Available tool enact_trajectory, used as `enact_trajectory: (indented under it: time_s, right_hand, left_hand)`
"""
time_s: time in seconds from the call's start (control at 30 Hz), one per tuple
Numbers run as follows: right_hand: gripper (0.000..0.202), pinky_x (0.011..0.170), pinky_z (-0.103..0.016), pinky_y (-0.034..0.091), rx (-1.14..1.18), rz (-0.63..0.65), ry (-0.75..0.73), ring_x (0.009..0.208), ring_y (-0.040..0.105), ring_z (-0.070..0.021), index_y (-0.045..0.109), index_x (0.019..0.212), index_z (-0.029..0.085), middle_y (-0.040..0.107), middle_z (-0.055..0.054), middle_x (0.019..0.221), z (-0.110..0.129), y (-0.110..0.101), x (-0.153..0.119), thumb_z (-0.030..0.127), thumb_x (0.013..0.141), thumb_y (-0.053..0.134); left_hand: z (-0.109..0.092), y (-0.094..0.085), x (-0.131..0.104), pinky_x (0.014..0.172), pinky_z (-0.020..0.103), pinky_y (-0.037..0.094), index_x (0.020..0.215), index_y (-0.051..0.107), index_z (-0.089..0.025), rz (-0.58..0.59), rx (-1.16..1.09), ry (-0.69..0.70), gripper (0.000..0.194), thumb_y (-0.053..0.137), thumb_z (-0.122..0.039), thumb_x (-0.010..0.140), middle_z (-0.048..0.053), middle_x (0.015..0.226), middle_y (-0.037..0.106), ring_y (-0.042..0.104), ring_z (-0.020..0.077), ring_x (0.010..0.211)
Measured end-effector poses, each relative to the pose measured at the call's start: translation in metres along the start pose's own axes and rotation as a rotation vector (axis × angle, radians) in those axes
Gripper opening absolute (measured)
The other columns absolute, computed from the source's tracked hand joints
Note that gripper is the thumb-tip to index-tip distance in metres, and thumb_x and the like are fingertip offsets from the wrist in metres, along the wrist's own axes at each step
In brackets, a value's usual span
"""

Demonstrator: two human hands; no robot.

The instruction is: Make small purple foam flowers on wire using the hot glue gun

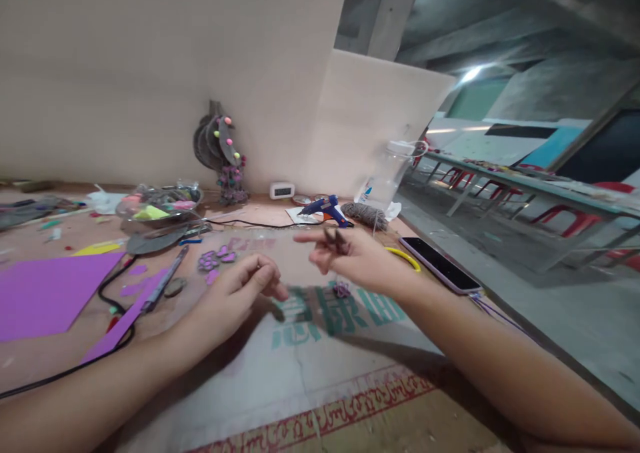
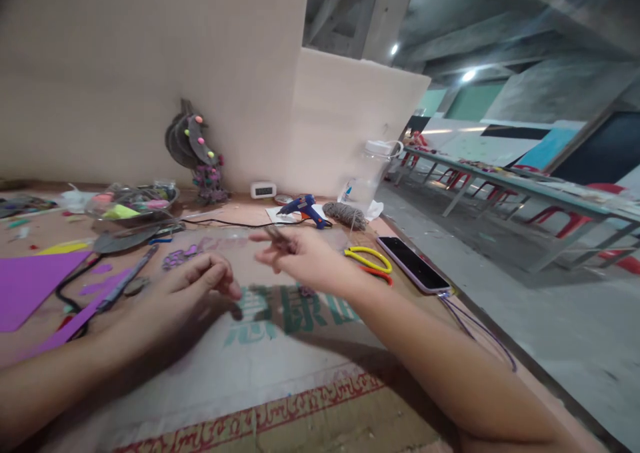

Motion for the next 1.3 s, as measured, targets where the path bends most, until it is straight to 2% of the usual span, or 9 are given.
enact_trajectory:
  time_s: [0.13, 0.33, 0.47, 0.6, 0.77, 0.93, 1.07, 1.23, 1.3]
  right_hand:
    - [0.052, 0.069, -0.029, 0.043, 0.164, 0.13, -0.018, 0.071, 0.05, -0.0116, 0.053, 0.125, 0.025, 0.059, -0.001, 0.087, -0.005, 0.047, -0.005, 0.02, 0.074, 0.064]
    - [0.067, 0.061, -0.024, 0.04, 0.242, 0.006, -0.036, 0.06, 0.044, -0.0081, 0.036, 0.137, 0.026, 0.051, 0.004, 0.072, -0.017, 0.041, 0.002, 0.019, 0.076, 0.064]
    - [0.026, 0.069, -0.026, 0.043, 0.28, 0.148, -0.107, 0.072, 0.054, -0.0102, 0.062, 0.104, 0.018, 0.059, -0.002, 0.087, -0.009, 0.057, 0.004, 0.021, 0.078, 0.06]
    - [0.013, 0.072, -0.026, 0.043, 0.211, 0.322, -0.054, 0.074, 0.057, -0.0113, 0.062, 0.079, 0.015, 0.063, -0.002, 0.079, -0.003, 0.069, -0.004, 0.024, 0.083, 0.054]
    - [0.018, 0.053, -0.022, 0.035, -0.027, 0.205, 0.035, 0.053, 0.049, -0.0086, 0.06, 0.076, 0.015, 0.059, 0.001, 0.06, -0.013, 0.018, 0.003, 0.027, 0.085, 0.049]
    - [0.018, 0.055, -0.023, 0.032, -0.337, -0.177, 0.068, 0.058, 0.048, -0.0103, 0.063, 0.076, 0.015, 0.058, 0.001, 0.066, -0.026, -0.068, 0.015, 0.032, 0.076, 0.059]
    - [0.026, 0.056, -0.024, 0.031, -0.478, -0.358, 0.038, 0.058, 0.046, -0.0115, 0.061, 0.068, 0.015, 0.055, 0.001, 0.063, -0.025, -0.099, 0.013, 0.04, 0.075, 0.058]
    - [0.027, 0.06, -0.024, 0.037, -0.468, -0.117, -0.01, 0.064, 0.052, -0.0119, 0.064, 0.1, 0.015, 0.061, -0.001, 0.076, -0.024, -0.064, 0.015, 0.019, 0.079, 0.048]
    - [0.037, 0.065, -0.024, 0.041, -0.492, -0.038, -0.03, 0.072, 0.056, -0.013, 0.058, 0.114, 0.018, 0.064, -0.003, 0.086, -0.022, -0.051, 0.013, 0.016, 0.078, 0.051]
  left_hand:
    - [-0.014, 0.003, -0.003, 0.07, 0.027, 0.049, 0.074, 0.056, -0.02, 0.009, -0.233, -0.095, 0.024, 0.052, -0.041, 0.085, 0.003, 0.079, 0.065, 0.063, 0.0167, 0.08]
    - [-0.053, -0.01, -0.008, 0.075, 0.029, 0.047, 0.075, 0.061, -0.019, 0.007, 0.057, 0.005, 0.024, 0.054, -0.041, 0.083, 0.006, 0.089, 0.067, 0.061, 0.02, 0.09]
    - [-0.08, 0.002, -0.012, 0.066, 0.026, 0.046, 0.068, 0.061, -0.017, 0.139, 0.257, 0.166, 0.027, 0.051, -0.036, 0.085, 0.001, 0.07, 0.063, 0.058, 0.0146, 0.069]
    - [-0.09, -0.024, -0.007, 0.062, 0.022, 0.041, 0.067, 0.056, -0.017, 0.006, 0.464, 0.212, 0.028, 0.046, -0.035, 0.086, -0.002, 0.063, 0.056, 0.053, 0.0124, 0.064]
    - [-0.108, -0.083, -0.004, 0.063, 0.022, 0.035, 0.084, 0.061, -0.017, -0.301, 0.931, 0.204, 0.025, 0.044, -0.036, 0.087, -0.002, 0.072, 0.058, 0.052, 0.0141, 0.07]
    - [-0.121, -0.11, -0.005, 0.06, 0.025, 0.034, 0.088, 0.066, -0.019, -0.428, 1.287, 0.208, 0.028, 0.047, -0.039, 0.086, 0.001, 0.072, 0.064, 0.055, 0.0171, 0.066]
    - [-0.124, -0.086, 0.0, 0.081, 0.032, 0.039, 0.08, 0.068, -0.016, -0.338, 1.394, 0.442, 0.026, 0.052, -0.036, 0.084, 0.008, 0.097, 0.064, 0.056, 0.0226, 0.091]
    - [-0.072, -0.025, 0.008, 0.086, 0.035, 0.042, 0.084, 0.066, -0.017, 0.048, 1.236, 0.55, 0.028, 0.04, -0.027, 0.089, 0.008, 0.103, 0.065, 0.056, 0.0218, 0.098]
    - [-0.054, -0.011, 0.006, 0.09, 0.035, 0.042, 0.095, 0.064, -0.021, 0.062, 1.137, 0.538, 0.027, 0.038, -0.02, 0.088, 0.006, 0.114, 0.062, 0.055, 0.0208, 0.105]
Point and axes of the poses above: each hand's wrist, its own x-axis towards the middle knuckle, its own y-axis out of the palm, z = x × y, the point moved 10 cm from there along x, towards the middle knuckle
